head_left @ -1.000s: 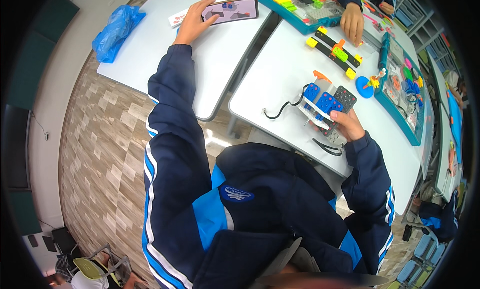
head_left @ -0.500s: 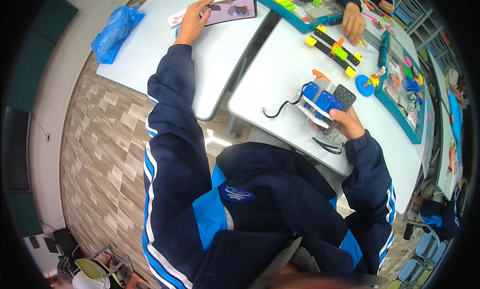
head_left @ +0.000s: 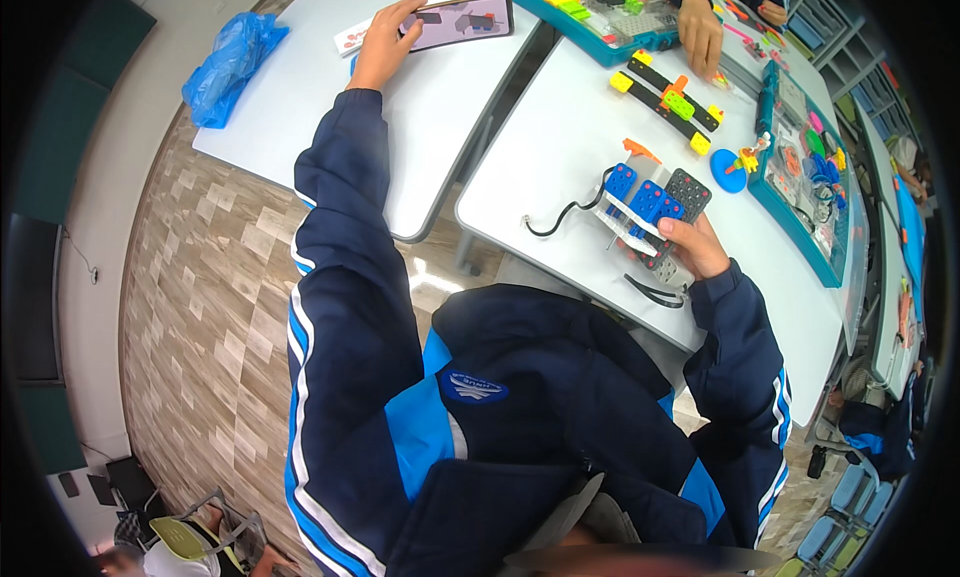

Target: The person assembles a small educational robotics kit by connecting a motor to a base plate, attaching a wire, and adding colorful plastic components. They reference a tablet for guidance during the process.

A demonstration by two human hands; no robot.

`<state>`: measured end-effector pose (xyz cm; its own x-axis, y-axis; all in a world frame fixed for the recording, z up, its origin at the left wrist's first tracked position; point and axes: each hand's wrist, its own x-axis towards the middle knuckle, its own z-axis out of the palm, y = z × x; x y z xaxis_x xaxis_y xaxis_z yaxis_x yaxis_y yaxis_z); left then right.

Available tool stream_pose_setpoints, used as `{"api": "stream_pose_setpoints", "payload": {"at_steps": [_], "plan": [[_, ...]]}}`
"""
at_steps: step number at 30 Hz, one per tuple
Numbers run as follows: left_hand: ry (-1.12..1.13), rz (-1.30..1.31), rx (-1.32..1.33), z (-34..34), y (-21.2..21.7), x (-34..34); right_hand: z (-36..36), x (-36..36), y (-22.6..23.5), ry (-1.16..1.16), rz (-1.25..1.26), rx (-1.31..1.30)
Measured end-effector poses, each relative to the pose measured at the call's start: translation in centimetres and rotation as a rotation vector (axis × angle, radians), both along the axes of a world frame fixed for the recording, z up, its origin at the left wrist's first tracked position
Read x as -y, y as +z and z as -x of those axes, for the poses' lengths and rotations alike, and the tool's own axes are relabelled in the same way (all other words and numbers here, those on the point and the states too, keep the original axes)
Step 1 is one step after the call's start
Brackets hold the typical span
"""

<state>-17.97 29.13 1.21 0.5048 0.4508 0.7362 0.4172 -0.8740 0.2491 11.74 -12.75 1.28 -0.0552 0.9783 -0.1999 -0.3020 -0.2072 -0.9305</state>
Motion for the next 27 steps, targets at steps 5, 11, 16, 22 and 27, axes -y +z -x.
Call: {"api": "stream_pose_setpoints", "payload": {"at_steps": [5,11,16,22,27], "plan": [[0.017,0.0,-0.003,-0.2,0.2,0.9,0.0,0.1,0.1,0.007,-0.003,0.003],[-0.112,0.27,0.271,-0.6,5.0,6.7,0.2,0.2,-0.2,-0.078,-0.019,0.095],[-0.409,0.502,0.142,-2.2,6.4,22.3,1.0,0.5,0.9,-0.137,-0.107,0.227],[-0.468,0.714,-0.019,-7.3,1.5,34.3,1.6,1.0,2.3,-0.132,-0.111,0.465],[-0.585,1.153,0.331,-9.4,0.3,34.7,1.6,1.2,2.3,-0.182,-0.232,0.507]]}}
